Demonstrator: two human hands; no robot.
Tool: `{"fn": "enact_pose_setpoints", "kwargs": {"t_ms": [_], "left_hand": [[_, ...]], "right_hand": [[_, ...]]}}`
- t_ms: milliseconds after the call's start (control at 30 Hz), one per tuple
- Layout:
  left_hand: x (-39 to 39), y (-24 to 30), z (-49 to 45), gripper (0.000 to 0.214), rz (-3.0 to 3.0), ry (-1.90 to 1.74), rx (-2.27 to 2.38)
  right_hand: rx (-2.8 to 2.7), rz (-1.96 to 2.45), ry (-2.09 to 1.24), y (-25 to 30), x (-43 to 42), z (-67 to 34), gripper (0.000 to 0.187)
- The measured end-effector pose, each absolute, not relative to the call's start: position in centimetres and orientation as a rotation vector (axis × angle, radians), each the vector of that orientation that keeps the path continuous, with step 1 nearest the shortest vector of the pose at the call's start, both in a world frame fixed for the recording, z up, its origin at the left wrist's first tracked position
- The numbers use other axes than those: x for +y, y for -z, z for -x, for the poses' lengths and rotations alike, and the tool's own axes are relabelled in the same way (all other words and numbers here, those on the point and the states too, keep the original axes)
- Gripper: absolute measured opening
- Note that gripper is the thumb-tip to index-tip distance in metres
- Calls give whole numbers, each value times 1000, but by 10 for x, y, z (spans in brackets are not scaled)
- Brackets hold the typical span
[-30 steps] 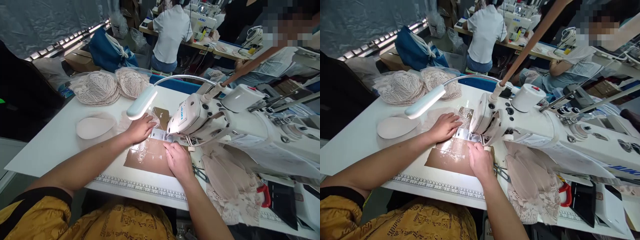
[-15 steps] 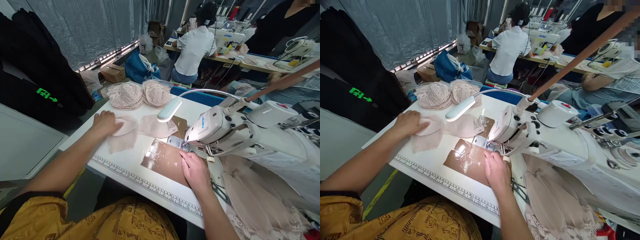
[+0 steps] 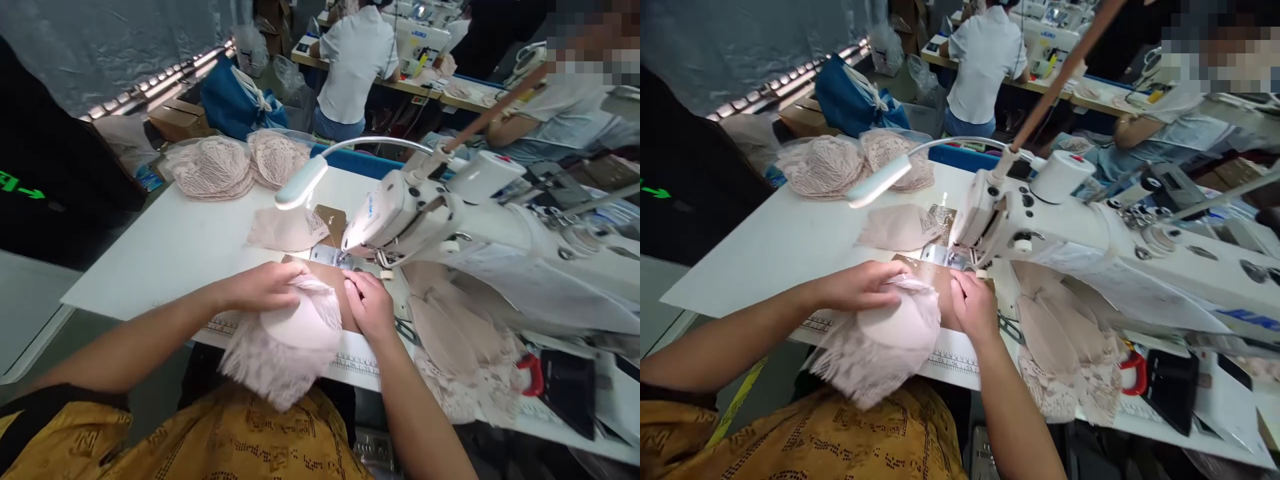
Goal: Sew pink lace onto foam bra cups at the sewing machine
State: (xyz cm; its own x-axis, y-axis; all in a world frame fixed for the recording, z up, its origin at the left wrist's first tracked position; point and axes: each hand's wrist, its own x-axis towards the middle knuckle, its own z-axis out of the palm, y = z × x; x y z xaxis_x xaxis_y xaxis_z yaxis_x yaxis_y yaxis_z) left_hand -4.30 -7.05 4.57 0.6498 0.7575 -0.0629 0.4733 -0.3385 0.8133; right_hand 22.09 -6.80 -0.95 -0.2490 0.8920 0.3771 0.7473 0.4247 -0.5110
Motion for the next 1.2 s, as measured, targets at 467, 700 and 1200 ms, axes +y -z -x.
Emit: {"fn": "enact_pose_setpoints", "kwargs": {"t_ms": [467,700,1200], "left_hand": [[-22,-25,-2,23,-2753,-449,1443],[-37,-9,-15,28,-2987,-442,884],[-22,-5,-11,55,-2828,-237,905]], "right_hand": [[-2411,1313,-301,8,-71,-218,21],[-2435,1389,-245,7,-71,-218,17],[-2396,1575,-267,4,-66,-216,32]]}}
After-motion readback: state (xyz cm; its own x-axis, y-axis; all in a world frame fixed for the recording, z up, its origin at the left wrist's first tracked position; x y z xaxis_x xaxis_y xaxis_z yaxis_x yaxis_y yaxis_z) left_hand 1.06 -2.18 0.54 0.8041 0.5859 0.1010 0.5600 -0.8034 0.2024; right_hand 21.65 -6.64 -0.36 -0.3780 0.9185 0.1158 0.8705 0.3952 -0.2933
